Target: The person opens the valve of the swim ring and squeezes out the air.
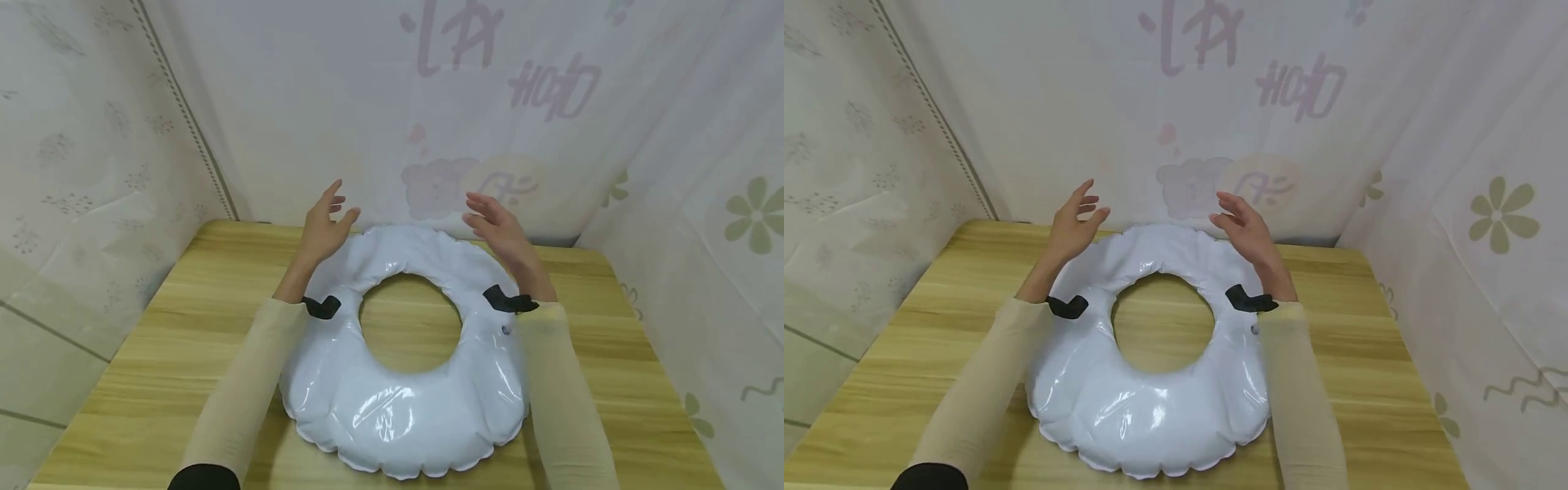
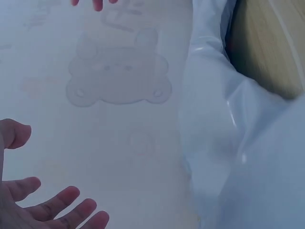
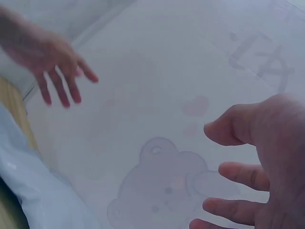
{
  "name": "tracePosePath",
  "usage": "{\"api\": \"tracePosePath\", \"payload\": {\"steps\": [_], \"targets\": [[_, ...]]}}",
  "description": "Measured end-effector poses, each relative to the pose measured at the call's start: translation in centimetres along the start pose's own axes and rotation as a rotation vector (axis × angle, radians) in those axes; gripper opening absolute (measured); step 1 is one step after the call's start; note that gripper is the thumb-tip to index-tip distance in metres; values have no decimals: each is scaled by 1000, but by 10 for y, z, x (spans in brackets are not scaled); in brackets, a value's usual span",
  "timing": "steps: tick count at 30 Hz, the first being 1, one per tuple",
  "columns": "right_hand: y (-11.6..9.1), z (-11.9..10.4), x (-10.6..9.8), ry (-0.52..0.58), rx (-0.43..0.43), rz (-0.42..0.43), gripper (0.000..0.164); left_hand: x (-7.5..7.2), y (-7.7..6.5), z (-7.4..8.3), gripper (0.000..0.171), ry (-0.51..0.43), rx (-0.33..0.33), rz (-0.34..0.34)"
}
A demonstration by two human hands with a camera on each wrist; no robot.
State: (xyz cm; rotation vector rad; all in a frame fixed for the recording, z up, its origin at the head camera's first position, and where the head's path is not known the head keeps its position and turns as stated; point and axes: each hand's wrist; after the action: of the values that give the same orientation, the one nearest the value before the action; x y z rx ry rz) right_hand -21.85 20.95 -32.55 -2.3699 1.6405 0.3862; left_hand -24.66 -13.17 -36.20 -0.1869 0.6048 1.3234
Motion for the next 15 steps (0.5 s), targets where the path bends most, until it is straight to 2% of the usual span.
{"api": "tracePosePath", "payload": {"steps": [3,6,11,15], "targets": [[-5,0,-12,-105,17,-24,57,-11,-10,3,69,52,35,-23],[-11,3,-22,-221,37,-62,58,-21,-25,1,69,111,50,-84],[-23,17,-37,-405,83,-126,59,-33,-55,-12,67,234,74,-203],[-31,39,-45,-516,104,-186,61,-32,-78,-26,67,312,110,-272]]}}
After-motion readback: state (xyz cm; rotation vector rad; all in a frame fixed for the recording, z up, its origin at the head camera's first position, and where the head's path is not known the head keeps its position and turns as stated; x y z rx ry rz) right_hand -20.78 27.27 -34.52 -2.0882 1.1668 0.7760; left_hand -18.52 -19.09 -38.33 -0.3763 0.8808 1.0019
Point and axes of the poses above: each hand's wrist, its own y-axis towards the middle knuckle, its own x-axis out of the palm, z = x × y, and after that the axes turned 11 degrees about -z, right-handed
